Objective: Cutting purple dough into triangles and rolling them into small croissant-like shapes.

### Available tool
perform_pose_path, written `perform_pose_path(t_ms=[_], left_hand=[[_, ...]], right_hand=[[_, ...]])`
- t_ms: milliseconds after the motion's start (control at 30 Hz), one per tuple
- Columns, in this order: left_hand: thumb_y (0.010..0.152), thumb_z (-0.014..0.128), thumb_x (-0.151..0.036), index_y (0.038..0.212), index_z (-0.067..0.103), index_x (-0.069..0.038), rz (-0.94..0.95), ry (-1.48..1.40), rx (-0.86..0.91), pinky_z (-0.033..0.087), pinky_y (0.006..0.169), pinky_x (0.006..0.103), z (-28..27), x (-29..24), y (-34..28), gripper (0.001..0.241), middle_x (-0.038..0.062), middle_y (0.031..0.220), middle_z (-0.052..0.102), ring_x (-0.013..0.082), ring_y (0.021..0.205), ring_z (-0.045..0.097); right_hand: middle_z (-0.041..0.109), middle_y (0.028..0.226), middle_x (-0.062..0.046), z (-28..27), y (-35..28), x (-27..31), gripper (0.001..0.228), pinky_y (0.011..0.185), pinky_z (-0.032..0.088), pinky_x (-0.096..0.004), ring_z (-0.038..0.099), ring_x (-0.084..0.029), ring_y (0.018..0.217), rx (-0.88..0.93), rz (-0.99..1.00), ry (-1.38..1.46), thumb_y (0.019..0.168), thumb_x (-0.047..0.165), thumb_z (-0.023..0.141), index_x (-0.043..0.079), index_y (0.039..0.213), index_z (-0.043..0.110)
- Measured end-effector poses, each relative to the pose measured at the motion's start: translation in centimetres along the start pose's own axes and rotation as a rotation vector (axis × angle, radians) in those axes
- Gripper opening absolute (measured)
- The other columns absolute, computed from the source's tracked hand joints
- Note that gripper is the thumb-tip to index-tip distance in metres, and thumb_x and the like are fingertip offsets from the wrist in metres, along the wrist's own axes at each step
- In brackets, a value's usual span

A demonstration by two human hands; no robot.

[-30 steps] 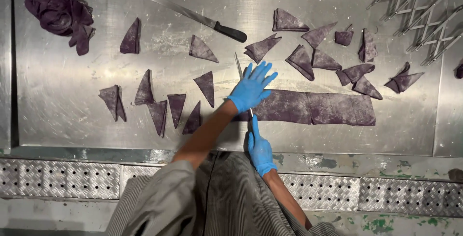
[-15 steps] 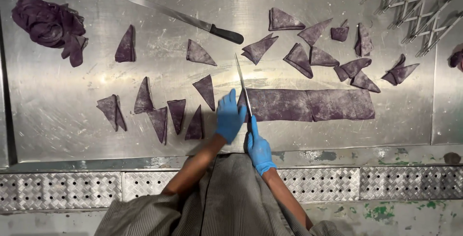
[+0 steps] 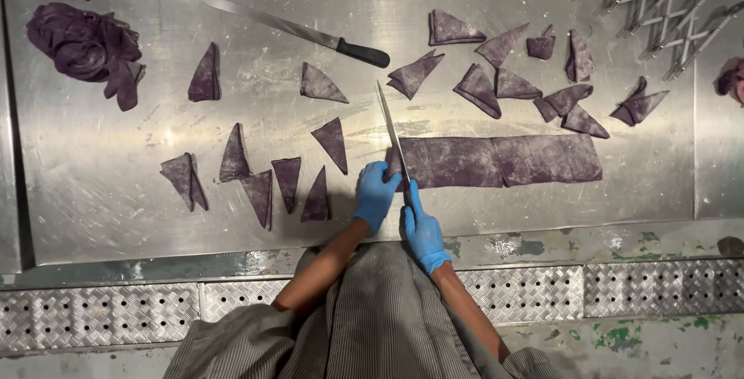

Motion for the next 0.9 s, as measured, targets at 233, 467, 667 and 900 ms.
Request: perform_pose_path(t_ms=[233, 467, 667, 900], left_hand=[[0.092, 0.071, -0.022, 0.111, 0.064, -0.001, -0.19, -0.349, 0.245, 0.054, 0.072, 0.0389, -6.1, 2.4, -0.8, 0.029, 0.017, 0.087, 0.066, 0.0305, 0.077, 0.061], [0.079, 0.074, -0.027, 0.142, 0.048, 0.002, 0.589, 0.359, 0.273, 0.05, 0.094, 0.0483, -9.8, -5.6, 4.2, 0.074, 0.02, 0.121, 0.057, 0.0415, 0.111, 0.058], [0.092, 0.066, -0.029, 0.132, 0.061, -0.005, 0.59, 0.351, 0.504, 0.044, 0.092, 0.0488, -2.5, -3.7, 9.7, 0.047, 0.015, 0.113, 0.06, 0.0367, 0.107, 0.054], [0.09, 0.068, -0.028, 0.108, 0.076, -0.012, 0.551, 0.45, 0.497, 0.045, 0.088, 0.0465, -1.2, -2.7, 10.5, 0.025, 0.009, 0.104, 0.064, 0.0317, 0.104, 0.056]], right_hand=[[0.065, 0.079, -0.033, -0.9, -3.5, 0.8, 0.064, 0.064, 0.049, -0.054, 0.065, -0.051, 0.071, -0.13, 0.039, 0.169, 0.103, 0.024, 0.051, 0.023, 0.162, 0.027], [0.068, 0.099, -0.034, 0.1, -4.5, 3.8, 0.066, 0.066, 0.054, -0.047, 0.071, -0.044, 0.081, -0.34, 0.143, 0.314, 0.106, 0.02, 0.049, 0.02, 0.165, 0.02], [0.07, 0.09, -0.026, 1.3, -3.2, 6.3, 0.068, 0.069, 0.053, -0.042, 0.069, -0.031, 0.07, -0.273, 0.41, 0.361, 0.102, 0.021, 0.051, 0.023, 0.164, 0.023], [0.066, 0.126, -0.033, 2.8, -2.9, 5.7, 0.065, 0.092, 0.053, -0.043, 0.069, -0.042, 0.115, -0.383, 0.238, 0.345, 0.104, 0.017, 0.052, 0.016, 0.164, 0.027]])
Point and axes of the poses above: each hand's wrist, its own y-axis towards the middle knuckle, its own z-axis out of the palm, x = y × z, the point moved 1 cm from there along y, towards the middle knuckle
